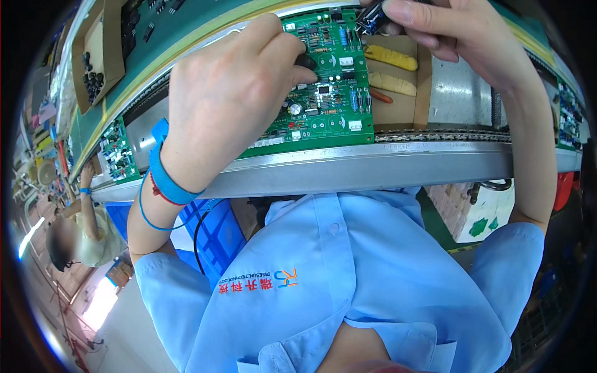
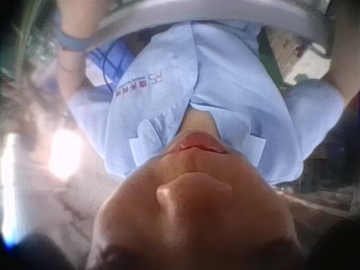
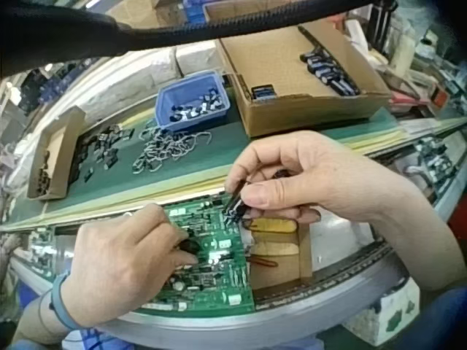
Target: Insert electronic components and small circular parts into printed circuit boards on an assembly line.
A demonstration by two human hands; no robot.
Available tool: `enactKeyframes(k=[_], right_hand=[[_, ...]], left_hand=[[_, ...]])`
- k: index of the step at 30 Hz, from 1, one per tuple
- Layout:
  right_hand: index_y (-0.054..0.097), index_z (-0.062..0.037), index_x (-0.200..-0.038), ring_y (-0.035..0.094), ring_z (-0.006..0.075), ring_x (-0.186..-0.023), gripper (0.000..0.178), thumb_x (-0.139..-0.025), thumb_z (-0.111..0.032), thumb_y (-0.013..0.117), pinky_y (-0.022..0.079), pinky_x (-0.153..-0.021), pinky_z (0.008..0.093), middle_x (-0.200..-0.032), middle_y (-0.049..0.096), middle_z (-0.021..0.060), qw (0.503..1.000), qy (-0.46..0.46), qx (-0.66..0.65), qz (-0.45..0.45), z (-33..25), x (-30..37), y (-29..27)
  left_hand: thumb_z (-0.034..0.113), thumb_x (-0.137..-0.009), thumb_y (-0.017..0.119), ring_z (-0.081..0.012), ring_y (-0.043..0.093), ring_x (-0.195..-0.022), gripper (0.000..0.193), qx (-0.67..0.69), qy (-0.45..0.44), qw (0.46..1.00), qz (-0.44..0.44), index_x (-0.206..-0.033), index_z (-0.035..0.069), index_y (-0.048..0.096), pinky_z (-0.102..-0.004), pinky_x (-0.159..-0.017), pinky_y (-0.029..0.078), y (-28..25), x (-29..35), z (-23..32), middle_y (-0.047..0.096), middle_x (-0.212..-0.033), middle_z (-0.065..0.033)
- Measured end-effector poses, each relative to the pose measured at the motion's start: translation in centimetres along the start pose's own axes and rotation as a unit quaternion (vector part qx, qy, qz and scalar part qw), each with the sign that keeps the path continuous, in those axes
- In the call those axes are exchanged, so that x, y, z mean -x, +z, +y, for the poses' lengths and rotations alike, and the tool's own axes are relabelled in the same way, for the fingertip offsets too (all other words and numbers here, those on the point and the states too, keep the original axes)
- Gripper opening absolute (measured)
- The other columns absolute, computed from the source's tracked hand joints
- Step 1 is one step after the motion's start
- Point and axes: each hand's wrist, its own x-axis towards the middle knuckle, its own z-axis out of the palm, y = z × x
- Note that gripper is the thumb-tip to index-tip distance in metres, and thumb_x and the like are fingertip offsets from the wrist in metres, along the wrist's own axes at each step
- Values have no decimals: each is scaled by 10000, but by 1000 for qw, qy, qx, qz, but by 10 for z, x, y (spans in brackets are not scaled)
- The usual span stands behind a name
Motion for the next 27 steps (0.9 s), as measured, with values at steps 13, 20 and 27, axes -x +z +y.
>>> enactKeyframes(k=[13,20,27], right_hand=[[655,-2,-1015,592,141,-722,208,-878,-142,727,469,-654,275,-841,643,76,898,-147,408,69,9,-1,49],[665,-59,-991,629,277,-740,223,-830,-187,753,485,-645,358,-870,657,88,739,-312,585,122,19,-1,60],[671,-73,-954,639,282,-748,206,-820,-204,756,479,-617,361,-842,645,80,707,-307,621,142,22,-2,63]], left_hand=[[43,-927,654,-73,508,-728,170,586,-371,708,132,-1087,-12,636,-216,-691,425,-21,28,-4,591,-925,-22],[235,-988,640,-68,534,-865,290,519,-179,836,-7,-1139,-11,670,-219,-767,424,-25,62,-29,608,-980,-22],[205,-1016,572,-50,545,-785,375,603,-243,760,-13,-1327,-3,588,-183,-698,429,-24,64,-11,629,-1077,-70]])
